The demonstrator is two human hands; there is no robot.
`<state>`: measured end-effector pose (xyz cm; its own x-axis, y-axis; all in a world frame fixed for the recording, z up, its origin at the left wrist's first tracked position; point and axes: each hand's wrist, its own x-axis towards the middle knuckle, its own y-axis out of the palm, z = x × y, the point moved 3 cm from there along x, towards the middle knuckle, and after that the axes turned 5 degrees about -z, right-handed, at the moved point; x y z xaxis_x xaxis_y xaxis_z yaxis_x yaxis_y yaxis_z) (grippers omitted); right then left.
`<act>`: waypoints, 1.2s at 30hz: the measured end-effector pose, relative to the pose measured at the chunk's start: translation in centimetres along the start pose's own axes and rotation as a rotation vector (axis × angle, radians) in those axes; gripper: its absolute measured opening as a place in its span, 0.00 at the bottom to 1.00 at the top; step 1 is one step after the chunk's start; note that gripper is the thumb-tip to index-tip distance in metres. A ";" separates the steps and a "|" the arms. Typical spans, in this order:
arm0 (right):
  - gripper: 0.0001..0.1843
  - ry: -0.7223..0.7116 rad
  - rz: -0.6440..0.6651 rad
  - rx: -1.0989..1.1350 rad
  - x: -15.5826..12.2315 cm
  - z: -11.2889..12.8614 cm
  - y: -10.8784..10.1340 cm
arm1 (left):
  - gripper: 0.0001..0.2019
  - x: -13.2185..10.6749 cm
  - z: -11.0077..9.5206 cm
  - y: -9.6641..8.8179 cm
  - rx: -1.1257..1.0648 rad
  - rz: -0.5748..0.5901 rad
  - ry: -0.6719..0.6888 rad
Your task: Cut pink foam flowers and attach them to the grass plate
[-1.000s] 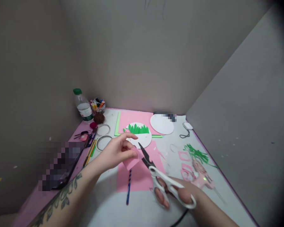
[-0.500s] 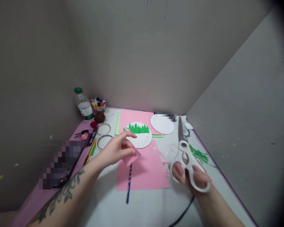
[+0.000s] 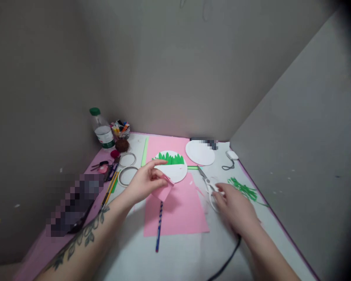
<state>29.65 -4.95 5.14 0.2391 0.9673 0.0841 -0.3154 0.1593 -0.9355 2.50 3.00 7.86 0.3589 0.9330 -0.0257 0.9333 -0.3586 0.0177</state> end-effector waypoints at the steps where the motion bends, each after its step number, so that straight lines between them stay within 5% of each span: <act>1: 0.16 -0.090 0.003 0.169 -0.2 1.6 -0.2 | 0.28 0.0 0.2 0.3 -0.006 0.017 -0.005; 3: 0.14 -0.267 0.116 0.484 -0.6 5.2 -0.1 | 0.29 -0.1 0.5 0.8 -0.012 0.041 -0.020; 7: 0.07 -0.377 0.060 0.711 -0.1 9.8 0.7 | 0.29 -0.7 0.6 1.3 -0.048 0.084 -0.039; 12: 0.07 -0.226 -0.007 0.865 0.9 9.7 2.5 | 0.30 -0.3 0.5 -0.3 0.027 0.140 -0.005; 14: 0.06 -0.235 -0.039 0.803 1.1 9.1 3.4 | 0.29 0.6 1.1 -1.6 0.132 0.066 0.030; 17: 0.05 -0.439 -0.121 0.576 0.8 8.7 5.0 | 0.26 1.7 2.8 -2.7 0.357 -0.010 0.024; 21: 0.08 -0.740 -0.352 0.233 -0.1 9.0 6.1 | 0.13 1.4 3.9 -1.4 0.461 -0.130 0.061; 25: 0.07 -0.843 -0.540 0.121 -0.7 9.5 5.9 | 0.18 0.3 4.5 1.5 0.167 0.076 -0.159; 27: 0.07 -0.823 -0.474 0.141 -0.7 9.8 5.9 | 0.20 0.3 4.3 1.4 0.090 -0.019 -0.151; 30: 0.06 -0.925 -0.125 0.140 -1.1 10.8 6.6 | 0.21 1.0 4.2 -0.3 -0.007 -0.194 -0.152; 33: 0.04 -1.125 0.217 0.089 -2.0 11.7 7.3 | 0.19 1.7 4.5 -1.3 -0.015 -0.183 -0.174; 36: 0.06 -1.156 0.308 0.024 -2.0 11.8 7.3 | 0.13 2.0 5.2 -1.4 0.114 -0.164 -0.123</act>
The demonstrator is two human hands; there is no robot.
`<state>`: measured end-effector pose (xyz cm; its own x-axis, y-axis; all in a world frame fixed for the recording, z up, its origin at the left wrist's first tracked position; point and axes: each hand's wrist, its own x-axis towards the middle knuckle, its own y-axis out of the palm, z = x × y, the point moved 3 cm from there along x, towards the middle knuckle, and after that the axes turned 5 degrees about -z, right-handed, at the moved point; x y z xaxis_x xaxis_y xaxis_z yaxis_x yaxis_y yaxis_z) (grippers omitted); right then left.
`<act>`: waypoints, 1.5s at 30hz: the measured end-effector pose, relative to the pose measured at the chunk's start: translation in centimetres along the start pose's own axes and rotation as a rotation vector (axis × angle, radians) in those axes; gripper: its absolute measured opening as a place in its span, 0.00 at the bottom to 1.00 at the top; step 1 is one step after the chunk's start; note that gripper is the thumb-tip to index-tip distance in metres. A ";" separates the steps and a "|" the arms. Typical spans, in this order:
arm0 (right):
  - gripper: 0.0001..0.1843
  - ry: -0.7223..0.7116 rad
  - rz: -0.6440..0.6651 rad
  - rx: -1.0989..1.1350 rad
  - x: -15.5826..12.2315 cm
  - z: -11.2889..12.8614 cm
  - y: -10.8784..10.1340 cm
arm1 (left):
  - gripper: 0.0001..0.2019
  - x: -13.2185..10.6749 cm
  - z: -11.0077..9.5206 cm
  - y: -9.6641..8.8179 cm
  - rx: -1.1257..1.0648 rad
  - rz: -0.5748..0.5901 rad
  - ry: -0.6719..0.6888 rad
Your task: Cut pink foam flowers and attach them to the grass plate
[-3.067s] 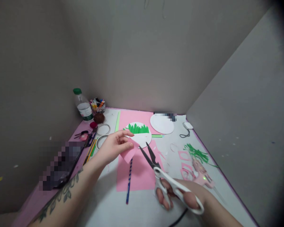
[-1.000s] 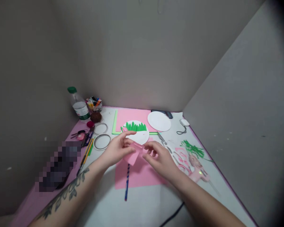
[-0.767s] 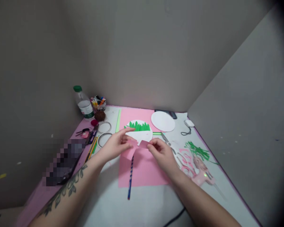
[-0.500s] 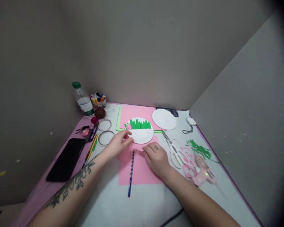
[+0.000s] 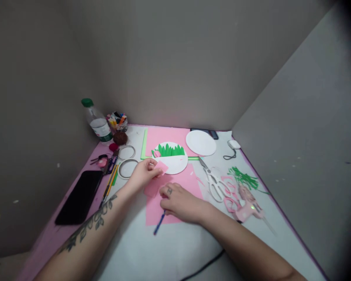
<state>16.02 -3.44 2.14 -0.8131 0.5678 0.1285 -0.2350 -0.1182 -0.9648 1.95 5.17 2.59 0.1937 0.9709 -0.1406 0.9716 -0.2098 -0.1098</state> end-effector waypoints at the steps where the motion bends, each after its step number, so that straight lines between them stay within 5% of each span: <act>1: 0.06 -0.008 0.014 -0.011 -0.1 0.0 -0.1 | 0.11 0.0 0.3 0.2 0.039 0.010 0.021; 7: 0.04 0.103 -0.025 0.157 -1.7 -0.7 -0.6 | 0.07 -0.2 1.6 1.3 0.095 0.110 0.018; 10: 0.04 0.381 -0.281 0.440 -2.7 -2.2 -1.0 | 0.09 -0.4 1.7 1.8 0.001 0.094 -0.022; 13: 0.18 0.674 -0.627 0.673 -3.3 -3.9 -1.4 | 0.10 -1.0 1.2 2.7 -0.113 0.109 -0.031; 16: 0.09 0.803 -0.802 0.806 -3.3 -4.6 -1.5 | 0.09 -1.8 0.5 3.3 -0.088 0.144 -0.001; 18: 0.04 0.744 -0.865 0.737 -3.4 -4.5 -2.0 | 0.10 -2.2 0.1 3.5 -0.048 0.153 0.025; 24: 0.06 0.273 -0.974 0.216 -4.4 -2.9 -3.6 | 0.18 -3.0 -1.0 3.3 -0.012 0.238 0.095; 27: 0.09 0.226 -1.023 0.038 -4.9 -2.8 -3.6 | 0.16 -3.2 -1.5 2.9 0.065 0.075 0.172; 30: 0.09 0.191 -1.029 -0.076 -4.9 -2.6 -3.5 | 0.18 -3.4 -1.8 3.2 0.061 0.149 0.168; 45: 0.08 0.265 -1.016 0.325 -4.2 -2.3 -4.1 | 0.03 -3.9 -2.8 3.3 0.111 0.046 0.341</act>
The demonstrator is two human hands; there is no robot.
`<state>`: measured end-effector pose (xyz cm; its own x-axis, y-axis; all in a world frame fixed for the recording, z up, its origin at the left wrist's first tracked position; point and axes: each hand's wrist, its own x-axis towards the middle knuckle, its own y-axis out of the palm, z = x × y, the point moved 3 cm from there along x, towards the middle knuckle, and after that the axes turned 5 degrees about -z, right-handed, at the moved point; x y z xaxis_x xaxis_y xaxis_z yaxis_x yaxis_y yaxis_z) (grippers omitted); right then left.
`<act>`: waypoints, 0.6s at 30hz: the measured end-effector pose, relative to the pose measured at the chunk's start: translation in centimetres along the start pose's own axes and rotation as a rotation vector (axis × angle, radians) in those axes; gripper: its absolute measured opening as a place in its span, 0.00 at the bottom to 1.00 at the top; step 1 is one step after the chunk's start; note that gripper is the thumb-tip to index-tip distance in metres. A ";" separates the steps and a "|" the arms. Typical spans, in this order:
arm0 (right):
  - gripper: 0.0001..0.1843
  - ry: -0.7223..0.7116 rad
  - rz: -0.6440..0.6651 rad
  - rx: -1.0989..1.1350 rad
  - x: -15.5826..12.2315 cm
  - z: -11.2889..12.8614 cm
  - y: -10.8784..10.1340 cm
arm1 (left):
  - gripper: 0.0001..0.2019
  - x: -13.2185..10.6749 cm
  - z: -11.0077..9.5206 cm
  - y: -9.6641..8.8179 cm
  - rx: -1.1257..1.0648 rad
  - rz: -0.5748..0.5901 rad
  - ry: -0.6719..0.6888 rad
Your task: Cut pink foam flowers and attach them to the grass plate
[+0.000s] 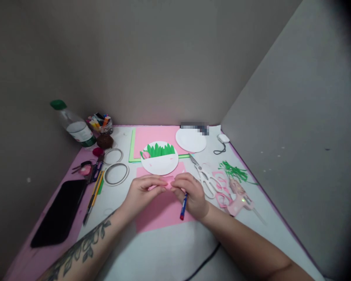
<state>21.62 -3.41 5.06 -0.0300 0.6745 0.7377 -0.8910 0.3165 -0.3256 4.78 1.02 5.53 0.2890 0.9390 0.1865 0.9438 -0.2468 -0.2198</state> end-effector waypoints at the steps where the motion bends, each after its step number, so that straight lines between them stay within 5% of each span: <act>1: 0.07 0.066 -0.009 0.039 0.2 0.0 0.0 | 0.03 0.0 0.1 0.0 -0.007 -0.008 -0.003; 9: 0.03 0.574 -0.082 0.363 -0.4 -1.4 0.9 | 0.05 -0.4 0.6 0.5 -0.065 0.004 -0.136; 18: 0.05 0.624 -0.196 0.332 -0.3 -0.8 1.2 | 0.04 -0.7 0.9 0.6 -0.075 -0.137 -0.182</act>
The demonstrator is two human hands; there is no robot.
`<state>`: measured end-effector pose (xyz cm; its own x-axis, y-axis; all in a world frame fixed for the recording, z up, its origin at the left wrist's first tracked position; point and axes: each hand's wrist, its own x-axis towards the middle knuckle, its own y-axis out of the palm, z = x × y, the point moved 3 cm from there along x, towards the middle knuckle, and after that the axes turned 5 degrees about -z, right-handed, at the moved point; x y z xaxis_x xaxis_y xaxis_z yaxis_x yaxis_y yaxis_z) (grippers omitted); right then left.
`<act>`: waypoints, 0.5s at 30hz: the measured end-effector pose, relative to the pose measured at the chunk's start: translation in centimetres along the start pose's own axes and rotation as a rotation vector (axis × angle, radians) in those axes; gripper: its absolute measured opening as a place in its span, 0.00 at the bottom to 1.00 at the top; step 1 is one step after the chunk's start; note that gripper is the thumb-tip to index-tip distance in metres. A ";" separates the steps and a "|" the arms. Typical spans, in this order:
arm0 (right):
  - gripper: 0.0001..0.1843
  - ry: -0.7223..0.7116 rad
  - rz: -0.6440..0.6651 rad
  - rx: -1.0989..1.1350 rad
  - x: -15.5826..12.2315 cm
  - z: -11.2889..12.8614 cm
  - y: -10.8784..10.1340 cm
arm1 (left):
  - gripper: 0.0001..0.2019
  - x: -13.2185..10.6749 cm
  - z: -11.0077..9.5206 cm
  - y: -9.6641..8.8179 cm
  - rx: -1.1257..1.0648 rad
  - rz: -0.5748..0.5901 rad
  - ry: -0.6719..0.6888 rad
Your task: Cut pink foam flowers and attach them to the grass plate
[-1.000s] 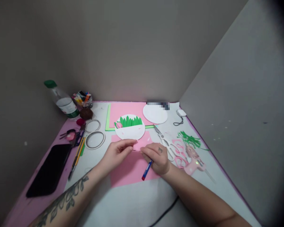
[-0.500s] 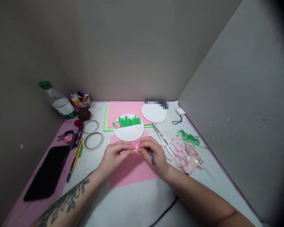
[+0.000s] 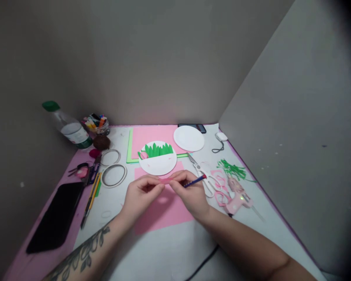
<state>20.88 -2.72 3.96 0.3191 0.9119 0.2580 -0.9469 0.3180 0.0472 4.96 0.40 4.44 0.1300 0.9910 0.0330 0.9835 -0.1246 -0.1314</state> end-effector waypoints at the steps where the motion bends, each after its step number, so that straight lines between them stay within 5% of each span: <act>1: 0.05 -0.003 -0.005 0.000 0.0 0.0 0.0 | 0.05 0.0 0.2 0.1 -0.023 0.002 -0.033; 15: 0.08 -0.023 -0.047 -0.004 -0.3 0.0 0.3 | 0.10 -0.1 0.8 0.5 -0.132 0.012 -0.183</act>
<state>20.49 -2.91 3.89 0.3620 0.8898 0.2778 -0.9308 0.3612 0.0562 5.34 0.28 3.62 0.1286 0.9804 -0.1493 0.9915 -0.1300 0.0003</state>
